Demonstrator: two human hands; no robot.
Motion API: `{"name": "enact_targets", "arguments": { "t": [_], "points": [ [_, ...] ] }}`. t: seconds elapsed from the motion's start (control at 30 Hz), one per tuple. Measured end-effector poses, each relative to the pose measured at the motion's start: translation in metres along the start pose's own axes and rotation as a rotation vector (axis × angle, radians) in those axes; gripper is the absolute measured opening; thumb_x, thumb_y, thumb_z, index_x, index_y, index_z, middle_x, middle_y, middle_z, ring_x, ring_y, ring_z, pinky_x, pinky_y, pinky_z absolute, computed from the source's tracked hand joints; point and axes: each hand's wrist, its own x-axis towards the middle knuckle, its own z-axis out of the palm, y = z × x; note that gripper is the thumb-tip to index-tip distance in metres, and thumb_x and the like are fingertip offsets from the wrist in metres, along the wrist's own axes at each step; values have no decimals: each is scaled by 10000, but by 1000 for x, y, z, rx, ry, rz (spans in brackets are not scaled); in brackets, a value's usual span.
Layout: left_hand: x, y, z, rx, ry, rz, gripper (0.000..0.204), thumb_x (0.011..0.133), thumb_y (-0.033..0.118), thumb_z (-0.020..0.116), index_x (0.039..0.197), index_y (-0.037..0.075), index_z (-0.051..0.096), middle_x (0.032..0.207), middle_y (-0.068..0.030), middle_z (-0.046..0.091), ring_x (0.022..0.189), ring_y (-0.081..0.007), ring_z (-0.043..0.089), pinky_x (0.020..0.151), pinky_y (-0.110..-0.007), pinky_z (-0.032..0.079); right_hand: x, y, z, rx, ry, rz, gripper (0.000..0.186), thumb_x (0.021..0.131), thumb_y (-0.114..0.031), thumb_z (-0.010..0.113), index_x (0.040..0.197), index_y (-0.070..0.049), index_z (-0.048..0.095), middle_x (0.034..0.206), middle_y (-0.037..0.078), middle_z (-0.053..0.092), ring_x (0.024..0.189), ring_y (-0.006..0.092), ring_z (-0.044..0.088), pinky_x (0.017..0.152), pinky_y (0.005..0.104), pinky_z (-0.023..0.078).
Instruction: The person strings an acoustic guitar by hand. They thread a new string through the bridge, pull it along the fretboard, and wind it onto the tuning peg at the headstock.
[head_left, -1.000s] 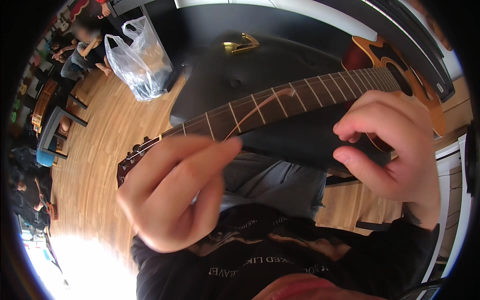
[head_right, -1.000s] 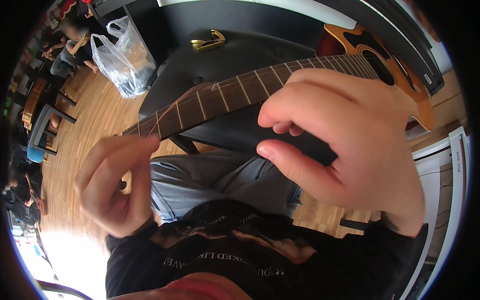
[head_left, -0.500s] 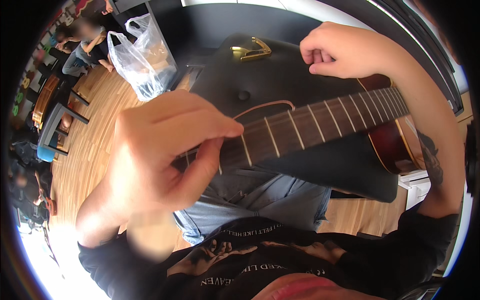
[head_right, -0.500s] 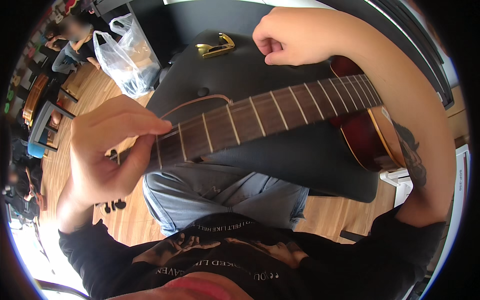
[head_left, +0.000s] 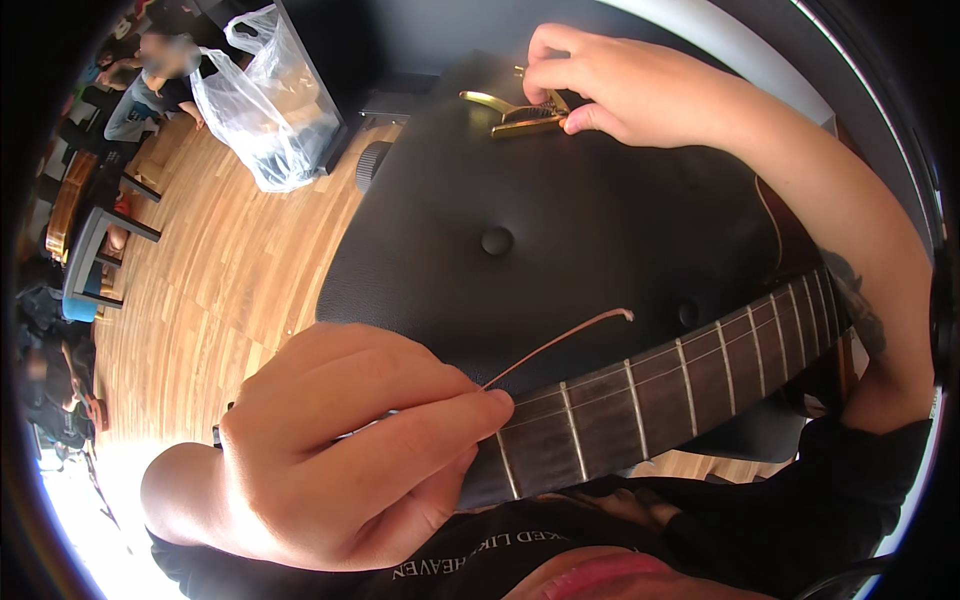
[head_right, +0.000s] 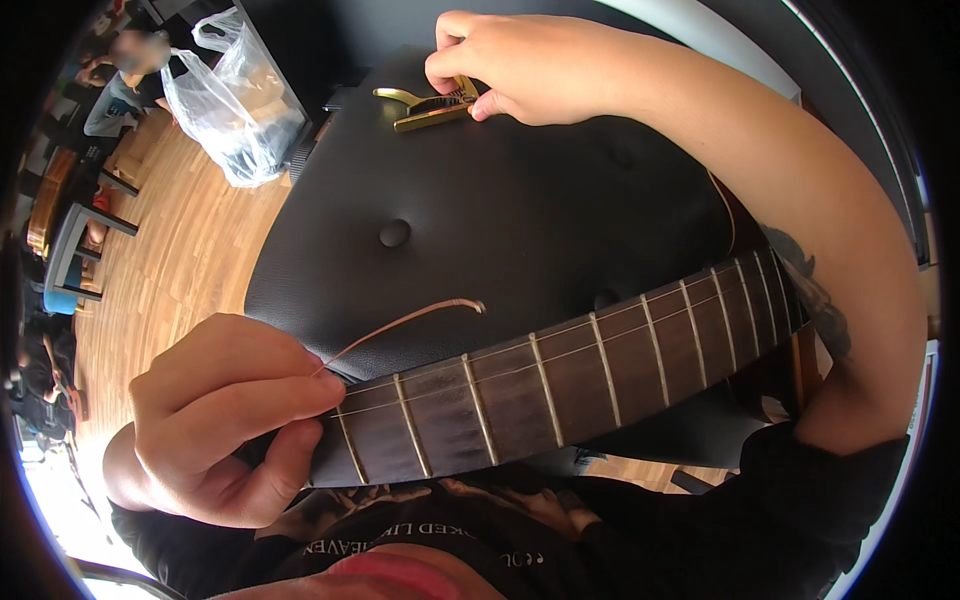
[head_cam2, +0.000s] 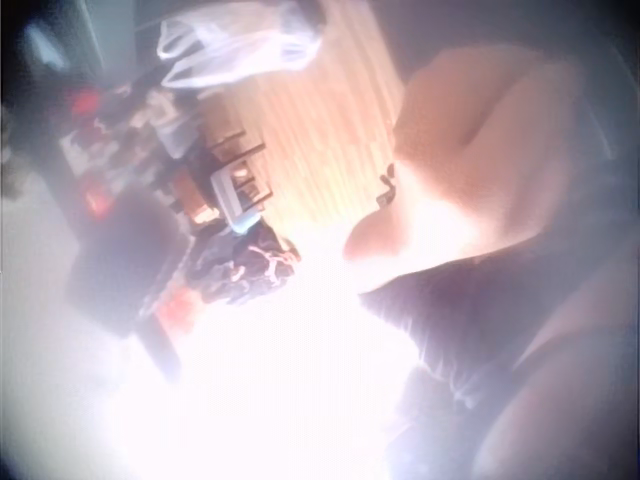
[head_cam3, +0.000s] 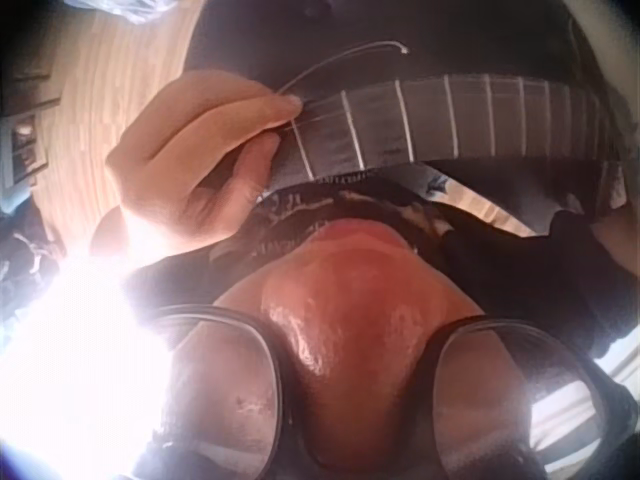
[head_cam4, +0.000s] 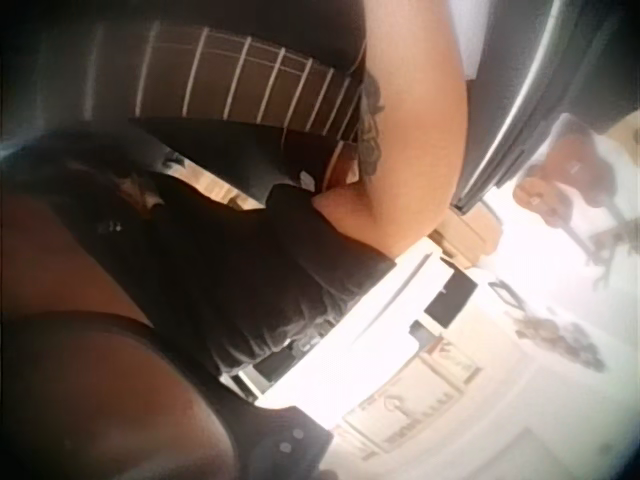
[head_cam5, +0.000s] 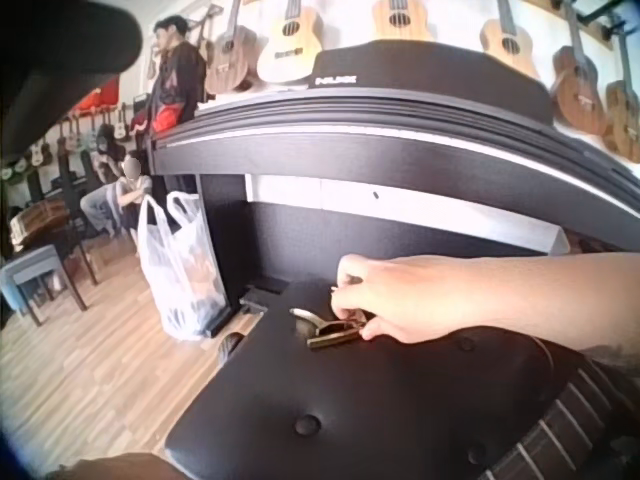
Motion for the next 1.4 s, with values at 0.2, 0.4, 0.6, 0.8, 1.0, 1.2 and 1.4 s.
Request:
{"name": "enact_targets", "arguments": {
  "t": [0.2,0.4,0.6,0.8,1.0,1.2,1.4],
  "points": [
    [3,-4,-1,-54,-1,-32,286,778,-60,732,1063,-47,754,960,-168,726,835,-275,717,704,-330,574,-19,-5,-19,8,-111,19,309,909,22,736,1110,-90,531,1189,54,548,965,297,641,789,464,480],
    [3,-4,-2,-49,-9,-35,275,794,-51,729,1068,-45,754,967,-163,730,840,-268,715,715,-335,570,-50,5,-28,14,-240,92,320,877,44,755,1069,-81,532,1124,61,546,1024,300,621,816,469,466],
    [0,-3,0,-37,9,-38,256,792,-46,730,1047,-48,754,955,-158,737,835,-262,714,711,-333,565,-51,-6,-41,-74,-382,189,315,818,72,727,1057,-94,607,1164,47,560,1045,274,620,826,435,496],
    [-2,5,-3,-14,9,-90,257,777,-52,733,1034,-48,752,963,-167,741,831,-265,718,718,-337,568,-4,-32,-53,-176,-72,216,133,895,-103,729,1016,-48,731,1082,81,672,1119,275,645,879,409,546],
    [-2,4,-3,15,27,-17,280,768,-50,741,1048,-58,749,971,-177,743,836,-276,720,724,-342,571,11,10,-11,-123,-194,221,109,965,-130,722,970,-21,711,1098,99,654,1065,306,658,895,439,545],
    [-1,6,-4,42,2,22,440,790,134,877,1145,-79,728,1029,-197,747,882,-297,736,752,-345,581,3,2,-12,-219,-53,116,142,1021,-119,625,933,-7,632,1038,118,617,971,314,644,837,457,526],
    [1,14,-2,133,-40,68,687,763,311,957,1253,-91,692,1155,-234,734,980,-325,747,834,-360,601,-19,3,-22,-162,145,-99,160,1027,-146,588,967,-13,654,976,171,675,903,341,677,803,451,537]
  ]
}}
